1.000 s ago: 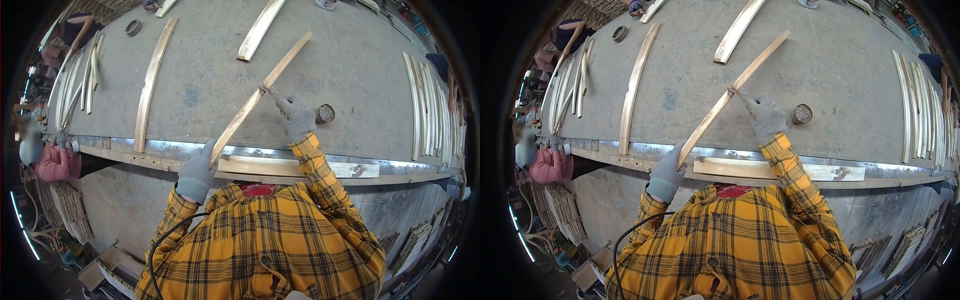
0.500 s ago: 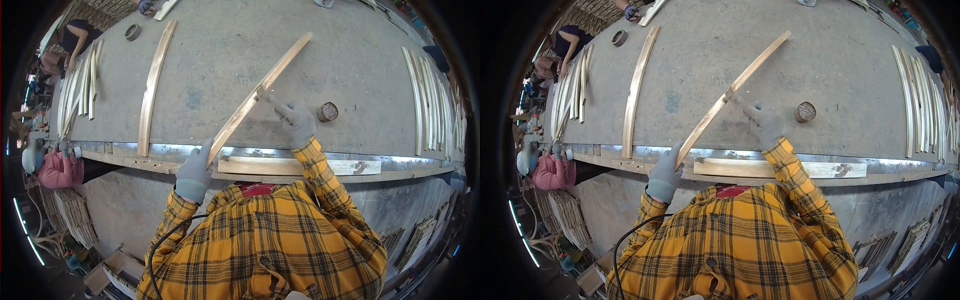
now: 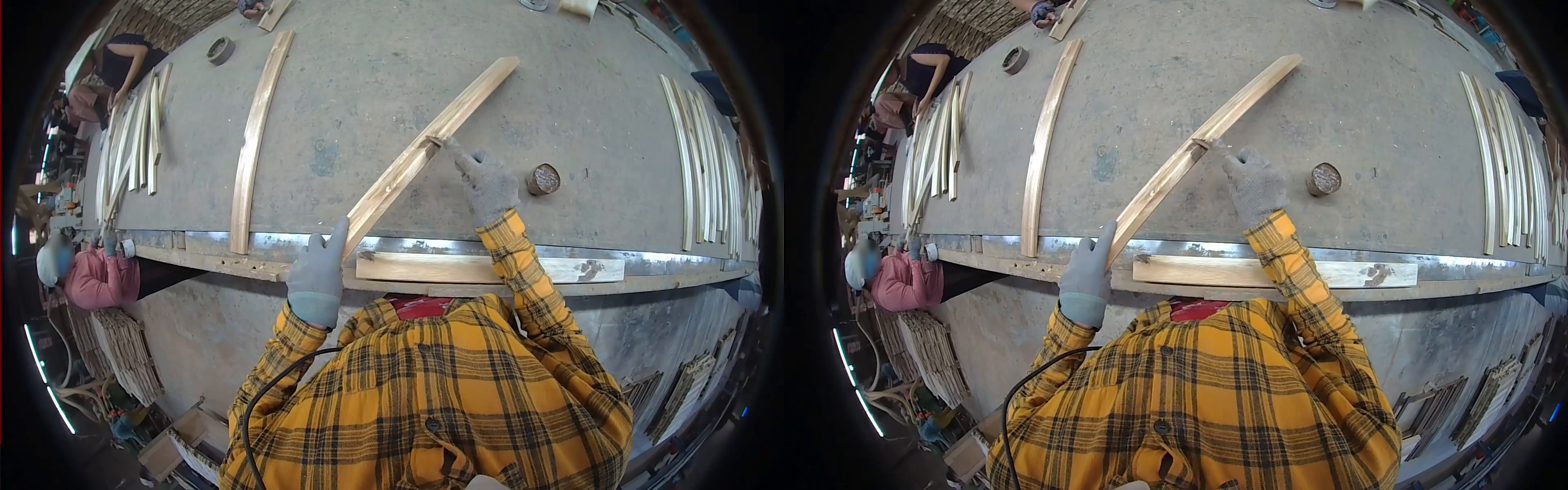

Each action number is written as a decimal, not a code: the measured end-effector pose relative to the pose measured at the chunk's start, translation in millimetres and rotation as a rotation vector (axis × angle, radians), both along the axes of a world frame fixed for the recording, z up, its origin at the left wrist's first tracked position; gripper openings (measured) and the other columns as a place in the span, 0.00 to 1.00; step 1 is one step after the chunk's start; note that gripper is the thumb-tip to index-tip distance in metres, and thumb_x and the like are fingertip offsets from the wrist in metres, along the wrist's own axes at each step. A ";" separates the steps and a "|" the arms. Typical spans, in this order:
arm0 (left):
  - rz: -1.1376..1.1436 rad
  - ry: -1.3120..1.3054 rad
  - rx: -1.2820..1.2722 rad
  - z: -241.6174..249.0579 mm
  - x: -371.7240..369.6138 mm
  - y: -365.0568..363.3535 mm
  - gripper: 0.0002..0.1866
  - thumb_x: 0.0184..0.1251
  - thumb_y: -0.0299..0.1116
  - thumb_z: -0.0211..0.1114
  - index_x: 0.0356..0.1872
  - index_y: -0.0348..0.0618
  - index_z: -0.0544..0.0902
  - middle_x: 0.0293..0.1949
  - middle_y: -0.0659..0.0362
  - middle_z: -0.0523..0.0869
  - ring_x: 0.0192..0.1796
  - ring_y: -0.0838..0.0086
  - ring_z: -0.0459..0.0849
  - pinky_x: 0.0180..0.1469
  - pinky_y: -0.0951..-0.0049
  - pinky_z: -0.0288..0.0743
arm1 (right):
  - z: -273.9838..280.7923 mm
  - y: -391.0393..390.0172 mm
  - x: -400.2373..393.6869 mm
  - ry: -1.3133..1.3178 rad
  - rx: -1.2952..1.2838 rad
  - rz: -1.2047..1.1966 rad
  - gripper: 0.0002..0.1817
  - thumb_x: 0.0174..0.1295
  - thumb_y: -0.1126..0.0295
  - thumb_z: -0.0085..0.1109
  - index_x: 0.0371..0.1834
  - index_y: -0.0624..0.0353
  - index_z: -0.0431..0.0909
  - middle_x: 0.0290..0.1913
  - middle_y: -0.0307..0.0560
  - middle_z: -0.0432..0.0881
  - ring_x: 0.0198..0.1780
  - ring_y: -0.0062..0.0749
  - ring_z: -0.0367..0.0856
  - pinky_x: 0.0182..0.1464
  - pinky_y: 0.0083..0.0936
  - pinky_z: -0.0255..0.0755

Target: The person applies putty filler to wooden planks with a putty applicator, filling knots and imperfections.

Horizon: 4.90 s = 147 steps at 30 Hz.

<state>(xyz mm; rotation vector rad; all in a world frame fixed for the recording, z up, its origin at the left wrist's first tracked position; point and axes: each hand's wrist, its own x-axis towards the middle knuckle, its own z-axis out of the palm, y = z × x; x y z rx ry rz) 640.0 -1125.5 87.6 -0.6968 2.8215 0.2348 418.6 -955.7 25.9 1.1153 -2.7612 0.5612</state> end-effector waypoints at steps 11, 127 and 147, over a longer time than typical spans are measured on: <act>-0.045 -0.003 -0.043 -9.0 2.1 -12.1 0.33 0.53 0.23 0.59 0.63 0.55 0.63 0.37 0.53 0.76 0.35 0.62 0.80 0.31 0.66 0.76 | -4.3 0.7 4.2 -0.123 -0.084 0.076 0.16 0.56 0.67 0.55 0.50 0.40 0.77 0.29 0.41 0.74 0.29 0.34 0.77 0.29 0.27 0.72; 0.583 -0.138 1.856 -32.5 1.3 -52.4 0.28 0.61 0.48 0.61 0.53 0.35 0.68 0.28 0.51 0.80 0.24 0.71 0.80 0.22 0.73 0.78 | -15.2 -4.7 64.1 -0.702 -0.851 0.040 0.11 0.57 0.66 0.59 0.43 0.52 0.82 0.31 0.36 0.82 0.30 0.22 0.77 0.30 0.21 0.71; 0.430 -0.012 2.919 -120.7 -50.9 85.3 0.17 0.70 0.46 0.45 0.36 0.42 0.72 0.19 0.61 0.71 0.14 0.75 0.71 0.13 0.75 0.66 | -3.4 14.5 91.3 -1.346 -1.052 -0.548 0.12 0.56 0.66 0.63 0.39 0.63 0.81 0.23 0.37 0.77 0.19 0.15 0.70 0.19 0.12 0.62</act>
